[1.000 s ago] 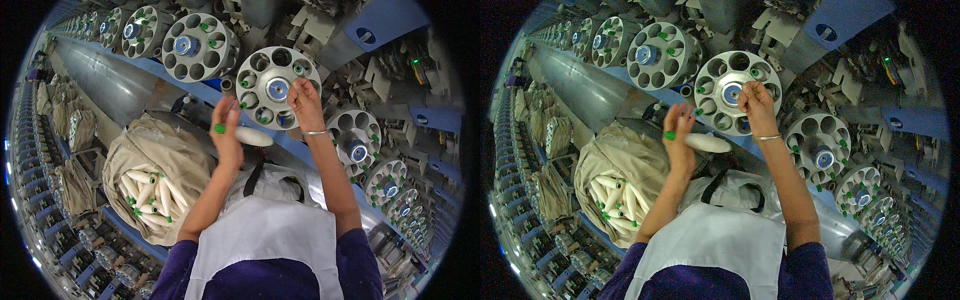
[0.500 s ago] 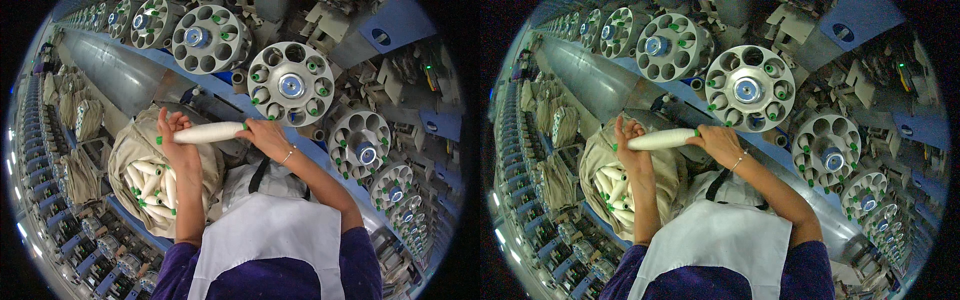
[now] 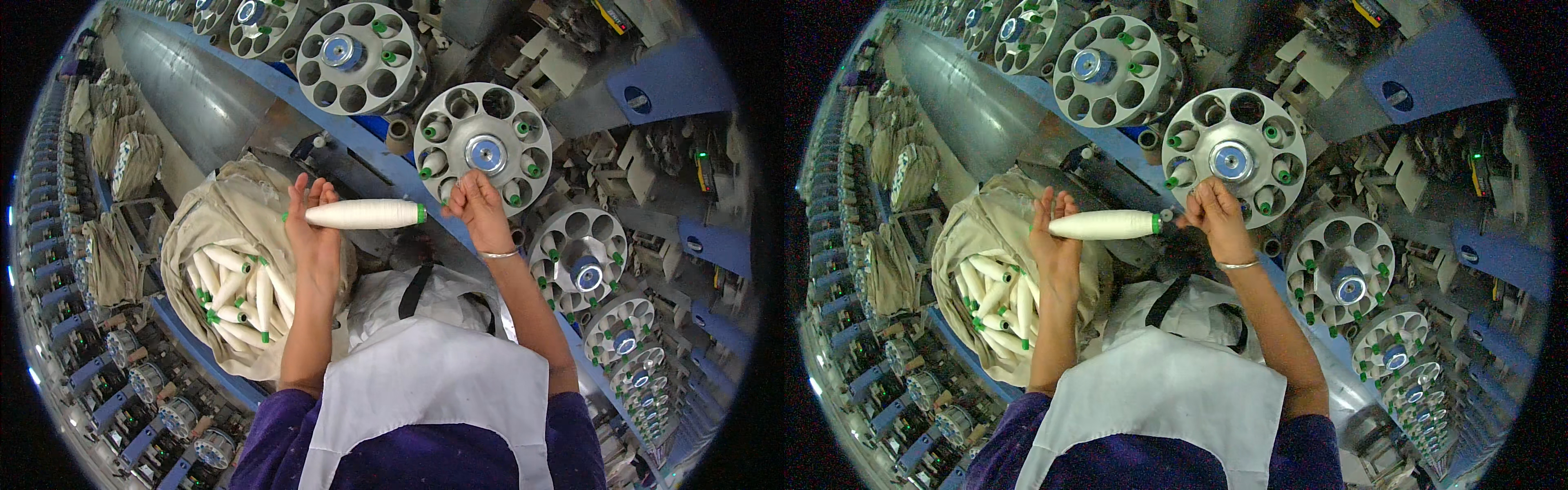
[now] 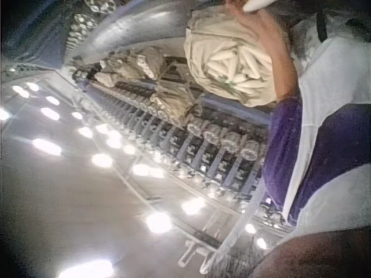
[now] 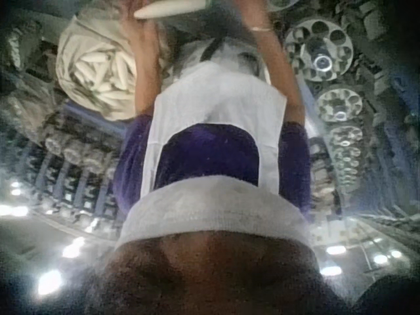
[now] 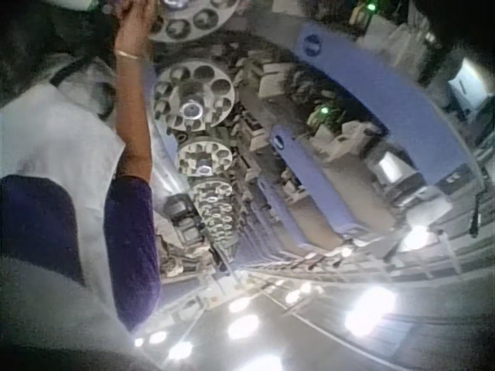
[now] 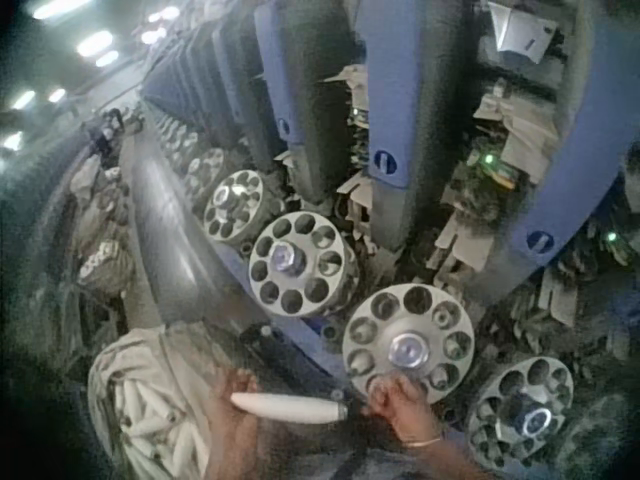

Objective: The person repeatedly picks white spools with green ends from a large sack and places them into slots on rotating machine wheels. The person moves along the machine line, refilling the wheels and occasionally walking to a new sack to continue loading.

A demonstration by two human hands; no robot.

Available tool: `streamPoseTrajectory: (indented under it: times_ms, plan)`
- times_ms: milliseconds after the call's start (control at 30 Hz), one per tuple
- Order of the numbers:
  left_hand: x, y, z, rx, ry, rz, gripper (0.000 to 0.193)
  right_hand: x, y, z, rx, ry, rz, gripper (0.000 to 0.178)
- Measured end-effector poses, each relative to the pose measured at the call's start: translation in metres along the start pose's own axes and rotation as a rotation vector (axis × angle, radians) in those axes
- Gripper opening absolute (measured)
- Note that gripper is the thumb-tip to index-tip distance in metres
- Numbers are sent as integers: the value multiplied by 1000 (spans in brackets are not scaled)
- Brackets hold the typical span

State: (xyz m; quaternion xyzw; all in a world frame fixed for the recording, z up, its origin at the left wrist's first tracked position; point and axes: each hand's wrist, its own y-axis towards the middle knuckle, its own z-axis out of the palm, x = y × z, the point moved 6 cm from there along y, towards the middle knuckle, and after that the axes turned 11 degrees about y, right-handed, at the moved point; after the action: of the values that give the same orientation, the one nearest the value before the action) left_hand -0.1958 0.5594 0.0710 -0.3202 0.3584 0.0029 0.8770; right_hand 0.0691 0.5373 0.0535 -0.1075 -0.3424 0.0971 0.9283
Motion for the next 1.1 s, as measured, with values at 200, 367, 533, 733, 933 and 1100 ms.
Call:
streamPoseTrajectory:
  times_ms: [200, 367, 533, 733, 933, 1100]
  plan:
    - [4, 2, 15, 106, 20, 29, 31, 13, -10, 31, 13, -713, -37, 17]
    - [-6, 10, 13, 113, 29, 35, 31, -21, -19, 31, 233, -840, 390, 19]
    - [-7, 12, 1, 60, 7, -21, 29, -2, -14, 10, 104, -754, 130, 24]
    - [6, 12, 5, 129, -75, -39, 30, -44, -6, 11, -41, 214, 198, 20]
    - [9, 11, 5, 43, 44, -132, 29, -12, -5, 1, -103, -461, -40, 17]
    - [28, -10, 28, 156, 62, -164, 27, 44, -9, -8, -71, -600, -393, 13]
